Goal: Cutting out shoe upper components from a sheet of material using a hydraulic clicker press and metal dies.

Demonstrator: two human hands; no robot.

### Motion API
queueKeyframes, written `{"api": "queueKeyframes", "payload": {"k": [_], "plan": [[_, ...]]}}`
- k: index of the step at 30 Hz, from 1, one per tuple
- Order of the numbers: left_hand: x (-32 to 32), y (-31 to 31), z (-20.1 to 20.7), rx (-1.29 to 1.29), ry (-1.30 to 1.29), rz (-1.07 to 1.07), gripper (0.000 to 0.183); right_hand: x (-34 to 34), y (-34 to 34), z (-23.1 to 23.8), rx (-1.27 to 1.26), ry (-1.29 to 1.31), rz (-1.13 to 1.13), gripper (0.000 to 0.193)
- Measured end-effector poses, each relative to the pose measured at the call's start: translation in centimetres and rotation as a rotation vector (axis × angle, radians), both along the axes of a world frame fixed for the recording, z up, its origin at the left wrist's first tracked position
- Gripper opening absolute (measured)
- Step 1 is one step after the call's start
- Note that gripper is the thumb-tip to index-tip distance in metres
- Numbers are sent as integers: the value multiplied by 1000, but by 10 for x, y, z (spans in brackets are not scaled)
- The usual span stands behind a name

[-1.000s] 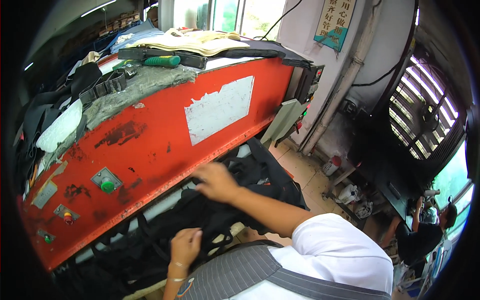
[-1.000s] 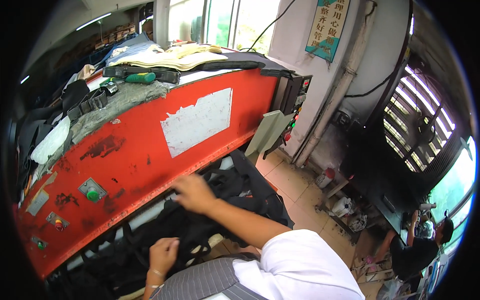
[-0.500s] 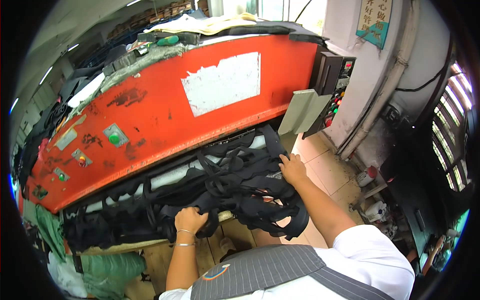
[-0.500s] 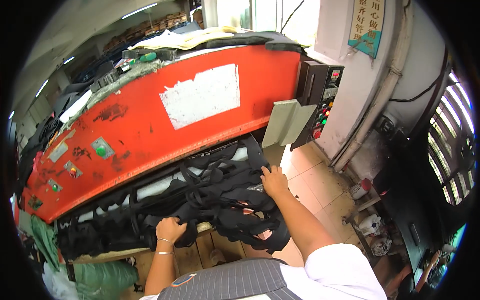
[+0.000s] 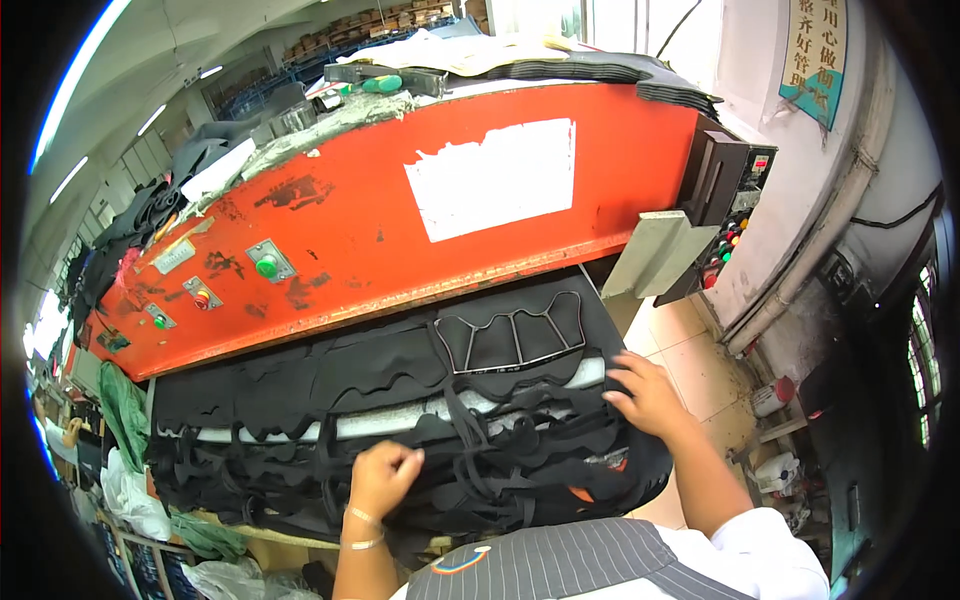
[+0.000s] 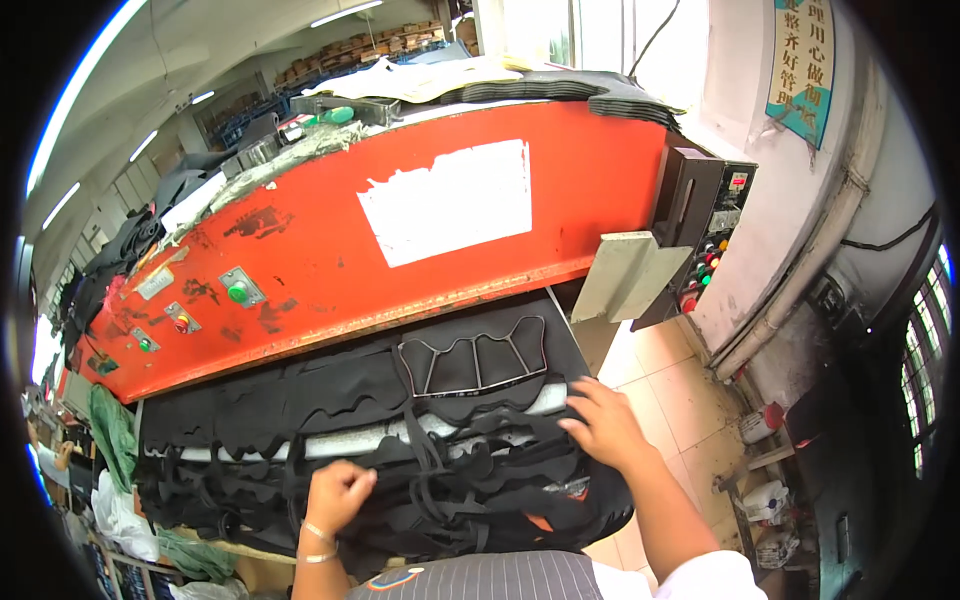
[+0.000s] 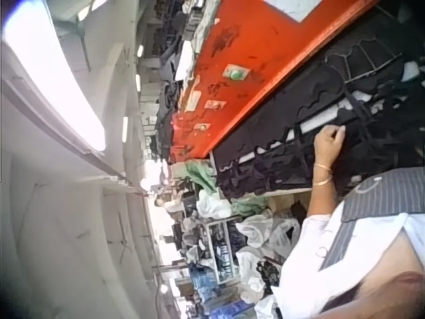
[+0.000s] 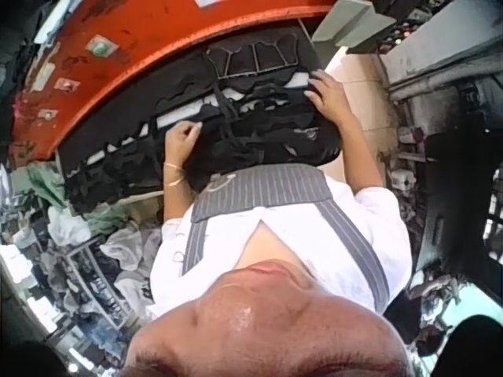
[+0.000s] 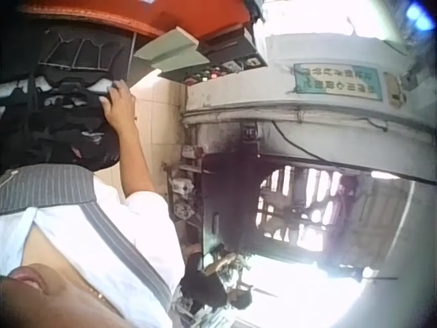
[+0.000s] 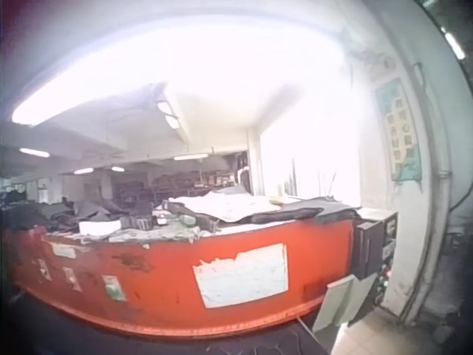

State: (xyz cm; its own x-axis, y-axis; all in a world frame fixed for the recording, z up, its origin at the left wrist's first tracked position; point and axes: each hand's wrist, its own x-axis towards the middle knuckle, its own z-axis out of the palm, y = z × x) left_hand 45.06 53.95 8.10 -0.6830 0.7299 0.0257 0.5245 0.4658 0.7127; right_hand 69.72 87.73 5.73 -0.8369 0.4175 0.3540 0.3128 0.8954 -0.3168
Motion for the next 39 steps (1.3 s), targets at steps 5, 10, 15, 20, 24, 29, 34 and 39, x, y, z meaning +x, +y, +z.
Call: {"api": "queueKeyframes", "payload": {"k": [5,10,15,20,24,29,34,39], "plan": [[-14,98,-45,316,393,-62,17,-72,-8,9,30,-148,325,38],[-7,98,-69,110,553,-182,23,-88,-22,15,-23,-620,359,41],[8,105,-8,90,681,-322,20,-84,-14,16,-52,-689,461,44],[22,124,-24,706,120,-41,50,-80,14,48,-489,-776,469,33],[21,120,-86,169,559,8,36,-90,27,106,-548,-736,407,36],[28,121,-88,181,572,64,35,-132,32,75,-107,-678,364,39],[22,119,-88,223,533,56,33,-167,30,28,44,-698,381,38],[-24,126,-65,220,363,205,27,-163,41,-2,86,-434,349,33]]}}
